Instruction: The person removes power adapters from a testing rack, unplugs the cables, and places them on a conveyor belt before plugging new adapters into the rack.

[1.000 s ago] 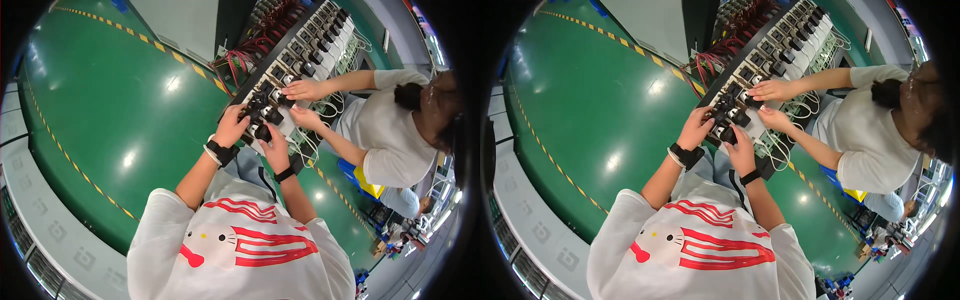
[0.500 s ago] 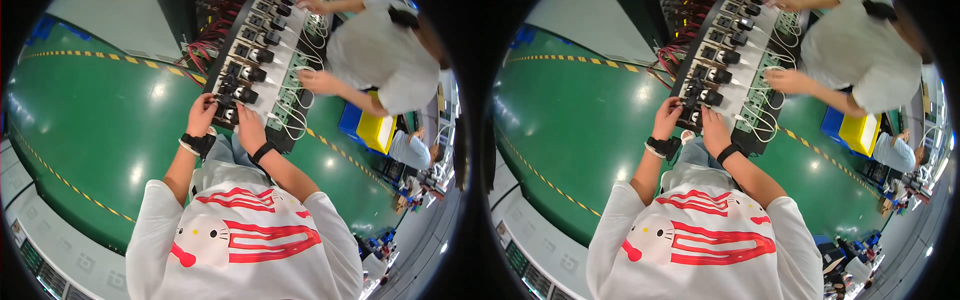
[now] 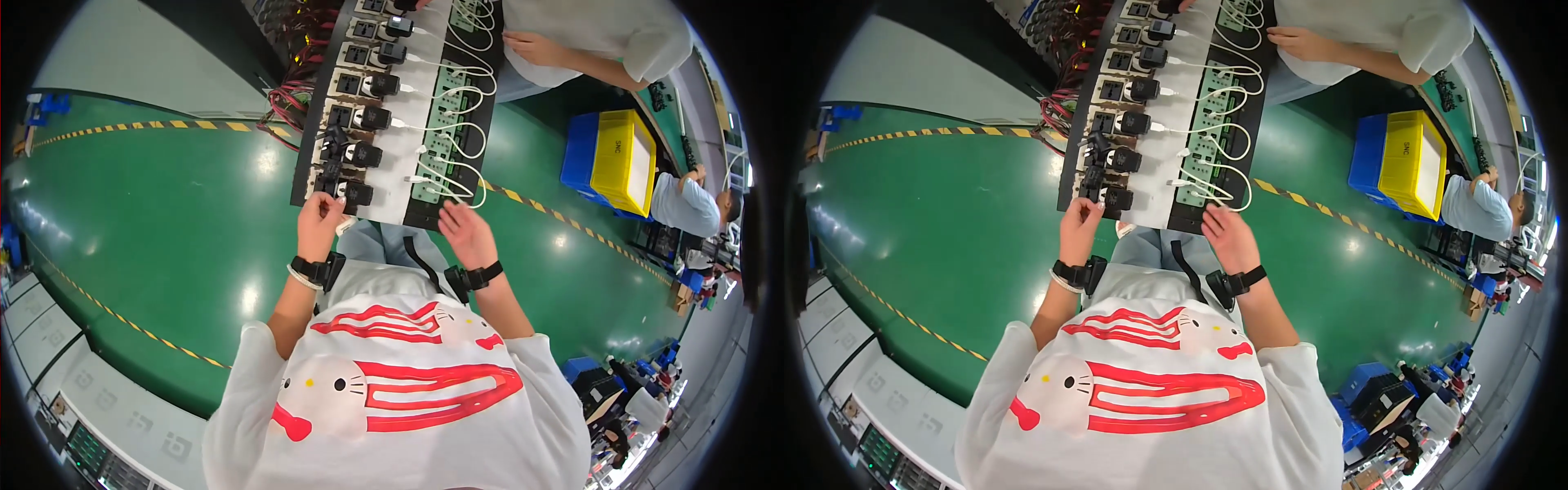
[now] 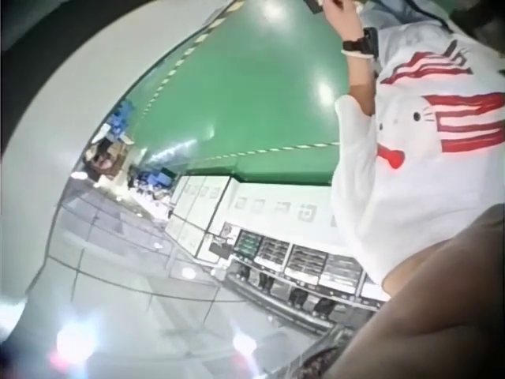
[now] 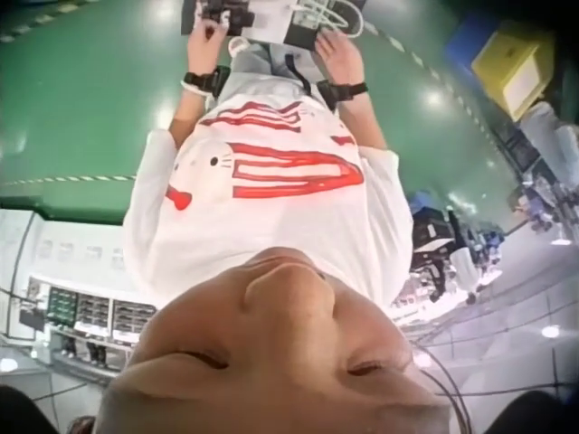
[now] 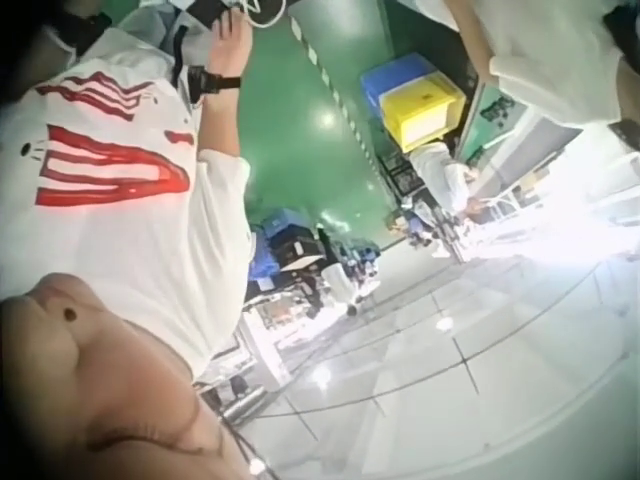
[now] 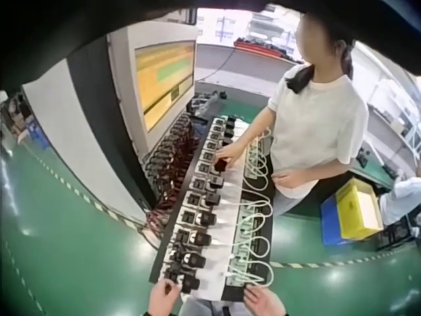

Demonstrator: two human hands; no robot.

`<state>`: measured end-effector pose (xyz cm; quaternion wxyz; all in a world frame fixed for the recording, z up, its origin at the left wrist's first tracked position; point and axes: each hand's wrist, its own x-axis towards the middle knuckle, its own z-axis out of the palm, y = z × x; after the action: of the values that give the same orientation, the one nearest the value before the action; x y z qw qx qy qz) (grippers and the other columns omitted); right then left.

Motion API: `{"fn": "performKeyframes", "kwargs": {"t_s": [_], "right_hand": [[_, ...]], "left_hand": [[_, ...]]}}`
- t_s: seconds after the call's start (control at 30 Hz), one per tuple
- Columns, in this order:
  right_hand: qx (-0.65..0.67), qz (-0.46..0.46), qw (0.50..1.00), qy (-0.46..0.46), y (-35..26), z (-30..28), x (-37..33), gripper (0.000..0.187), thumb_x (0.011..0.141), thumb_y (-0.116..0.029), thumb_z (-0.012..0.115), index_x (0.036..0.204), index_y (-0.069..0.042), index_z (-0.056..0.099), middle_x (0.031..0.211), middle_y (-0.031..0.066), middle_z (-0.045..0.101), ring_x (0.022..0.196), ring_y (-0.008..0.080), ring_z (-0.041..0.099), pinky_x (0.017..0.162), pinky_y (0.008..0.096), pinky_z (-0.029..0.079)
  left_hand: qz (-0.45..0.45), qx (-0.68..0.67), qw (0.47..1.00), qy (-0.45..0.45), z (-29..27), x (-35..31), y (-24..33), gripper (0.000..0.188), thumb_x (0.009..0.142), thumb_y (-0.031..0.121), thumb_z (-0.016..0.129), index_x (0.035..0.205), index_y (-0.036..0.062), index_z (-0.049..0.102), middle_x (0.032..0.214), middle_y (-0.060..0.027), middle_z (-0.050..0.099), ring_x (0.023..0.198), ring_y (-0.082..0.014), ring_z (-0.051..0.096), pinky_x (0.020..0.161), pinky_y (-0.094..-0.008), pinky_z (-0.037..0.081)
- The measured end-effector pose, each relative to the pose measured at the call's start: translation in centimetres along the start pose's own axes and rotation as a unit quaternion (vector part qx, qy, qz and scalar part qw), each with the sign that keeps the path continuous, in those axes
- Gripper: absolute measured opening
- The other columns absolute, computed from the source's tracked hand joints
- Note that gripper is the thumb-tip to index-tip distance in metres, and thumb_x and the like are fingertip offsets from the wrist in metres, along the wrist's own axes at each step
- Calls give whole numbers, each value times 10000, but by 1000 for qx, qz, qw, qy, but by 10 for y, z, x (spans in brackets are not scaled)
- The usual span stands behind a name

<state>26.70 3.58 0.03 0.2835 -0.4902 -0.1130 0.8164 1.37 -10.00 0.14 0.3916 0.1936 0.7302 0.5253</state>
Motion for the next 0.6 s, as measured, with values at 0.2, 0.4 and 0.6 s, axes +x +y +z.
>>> {"fn": "performKeyframes", "kwargs": {"t_s": [0.2, 0.4, 0.6], "right_hand": [[117, -92, 986, -71, -53, 7, -15, 165, 881, -151, 493, 975, -35, 563, 1102, 104, 594, 1089, 263, 521, 972, 392, 382], [-655, -463, 596, 23, -46, 48, -16, 260, 855, -156, 593, 1075, -18, 582, 1050, 130, 602, 1005, 228, 557, 872, 325, 421], [-563, -231, 766, -208, -49, 107, 5, 146, 859, -176, 617, 876, -32, 601, 665, -45, 518, 587, 63, 453, 546, 220, 373]], "left_hand": [[19, 21, 1000, -4, 14, -8, -10, 181, 860, 157, 630, 783, 12, 554, 642, -10, 561, 567, -72, 489, 534, -231, 394], [0, 61, 998, 31, 15, -8, -8, 230, 864, 198, 638, 768, 9, 549, 633, 33, 471, 596, -55, 396, 536, -224, 339], [15, 95, 993, 73, 19, -1, -6, 223, 828, 199, 677, 806, 4, 572, 669, -8, 544, 606, -84, 474, 560, -236, 395]]}}
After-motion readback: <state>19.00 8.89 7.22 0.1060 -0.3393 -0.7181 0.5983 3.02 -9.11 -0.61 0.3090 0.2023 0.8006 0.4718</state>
